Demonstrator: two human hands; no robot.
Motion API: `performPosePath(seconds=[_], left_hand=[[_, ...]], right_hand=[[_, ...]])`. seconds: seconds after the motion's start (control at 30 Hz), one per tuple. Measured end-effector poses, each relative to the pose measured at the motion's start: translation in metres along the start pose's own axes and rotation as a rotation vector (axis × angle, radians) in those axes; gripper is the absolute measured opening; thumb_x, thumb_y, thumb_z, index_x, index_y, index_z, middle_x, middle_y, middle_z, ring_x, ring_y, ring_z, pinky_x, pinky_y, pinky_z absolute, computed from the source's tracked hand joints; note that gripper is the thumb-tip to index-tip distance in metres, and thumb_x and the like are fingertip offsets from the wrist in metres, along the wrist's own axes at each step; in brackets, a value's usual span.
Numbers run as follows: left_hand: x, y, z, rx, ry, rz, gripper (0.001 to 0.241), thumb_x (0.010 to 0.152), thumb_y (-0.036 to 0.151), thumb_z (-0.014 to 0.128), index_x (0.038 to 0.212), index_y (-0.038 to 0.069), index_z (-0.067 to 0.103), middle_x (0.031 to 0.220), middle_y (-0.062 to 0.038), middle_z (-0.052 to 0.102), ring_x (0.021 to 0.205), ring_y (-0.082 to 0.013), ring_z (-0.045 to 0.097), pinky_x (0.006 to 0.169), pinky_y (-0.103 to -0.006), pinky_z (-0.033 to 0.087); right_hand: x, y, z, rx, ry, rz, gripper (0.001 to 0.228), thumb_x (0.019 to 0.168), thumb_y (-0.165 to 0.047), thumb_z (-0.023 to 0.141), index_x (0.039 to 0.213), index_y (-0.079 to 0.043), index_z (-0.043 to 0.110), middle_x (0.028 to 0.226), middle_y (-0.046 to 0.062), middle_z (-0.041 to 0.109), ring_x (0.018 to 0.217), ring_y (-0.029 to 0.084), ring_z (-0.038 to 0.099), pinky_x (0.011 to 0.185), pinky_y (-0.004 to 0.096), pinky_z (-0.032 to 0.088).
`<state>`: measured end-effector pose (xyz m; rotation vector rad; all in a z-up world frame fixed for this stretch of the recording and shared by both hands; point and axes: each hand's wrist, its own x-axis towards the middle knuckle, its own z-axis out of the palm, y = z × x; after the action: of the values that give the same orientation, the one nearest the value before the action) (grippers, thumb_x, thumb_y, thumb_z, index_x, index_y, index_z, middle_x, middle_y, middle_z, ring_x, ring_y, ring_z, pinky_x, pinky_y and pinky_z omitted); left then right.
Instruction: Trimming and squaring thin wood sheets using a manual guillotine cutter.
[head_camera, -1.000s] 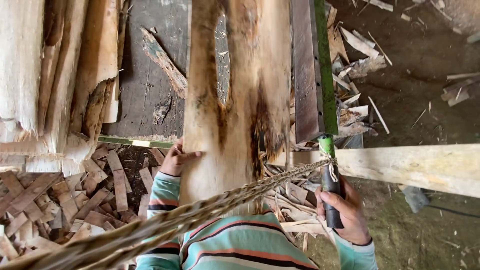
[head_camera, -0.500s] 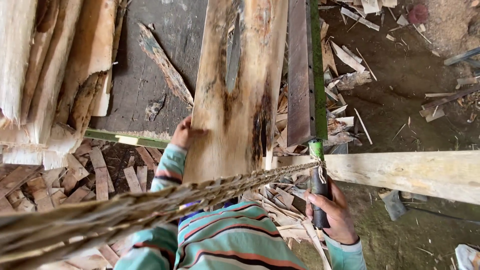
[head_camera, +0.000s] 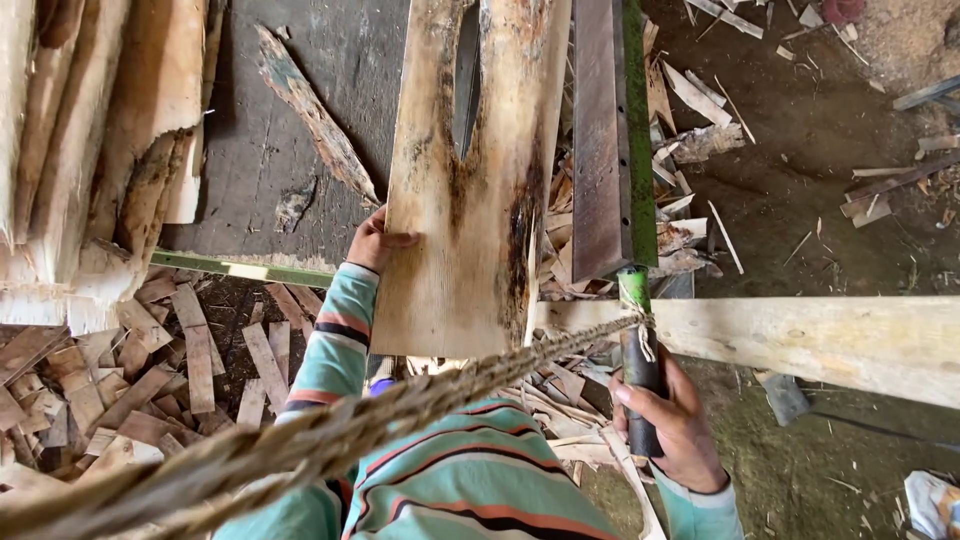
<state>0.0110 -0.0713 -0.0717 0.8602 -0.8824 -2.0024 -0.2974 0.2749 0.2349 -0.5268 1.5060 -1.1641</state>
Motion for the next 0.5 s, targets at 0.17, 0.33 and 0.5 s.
performPosePath(seconds=[0.17,0.33,0.5], left_hand=[[0.010,0.011,0.008,-0.006,-0.006,-0.009,0.068,0.082,-0.013,0.068,0.146,0.006,0.056,0.136,-0.012,0.069,0.117,-0.0266,0.071,0.104,-0.0401,0.060],[0.022,0.000,0.012,0.029,-0.035,0.021,0.070,0.080,-0.017,0.068,0.146,0.004,0.056,0.132,-0.010,0.069,0.117,-0.0249,0.068,0.102,-0.0382,0.059],[0.018,-0.009,-0.001,0.046,-0.015,-0.012,0.070,0.078,-0.019,0.069,0.143,0.005,0.058,0.130,-0.007,0.070,0.117,-0.0222,0.068,0.101,-0.0364,0.059]], right_hand=[[-0.010,-0.018,0.004,0.014,-0.001,0.008,0.074,0.079,-0.013,0.072,0.148,-0.002,0.046,0.086,0.013,0.063,0.058,0.018,0.061,0.046,0.035,0.055],[-0.003,-0.014,0.006,0.013,0.002,0.017,0.070,0.080,-0.012,0.071,0.145,-0.002,0.045,0.087,0.013,0.063,0.060,0.018,0.061,0.047,0.035,0.053],[-0.005,-0.012,0.005,-0.055,0.026,0.052,0.066,0.080,-0.013,0.070,0.141,-0.004,0.046,0.084,0.012,0.063,0.061,0.019,0.063,0.049,0.035,0.056]])
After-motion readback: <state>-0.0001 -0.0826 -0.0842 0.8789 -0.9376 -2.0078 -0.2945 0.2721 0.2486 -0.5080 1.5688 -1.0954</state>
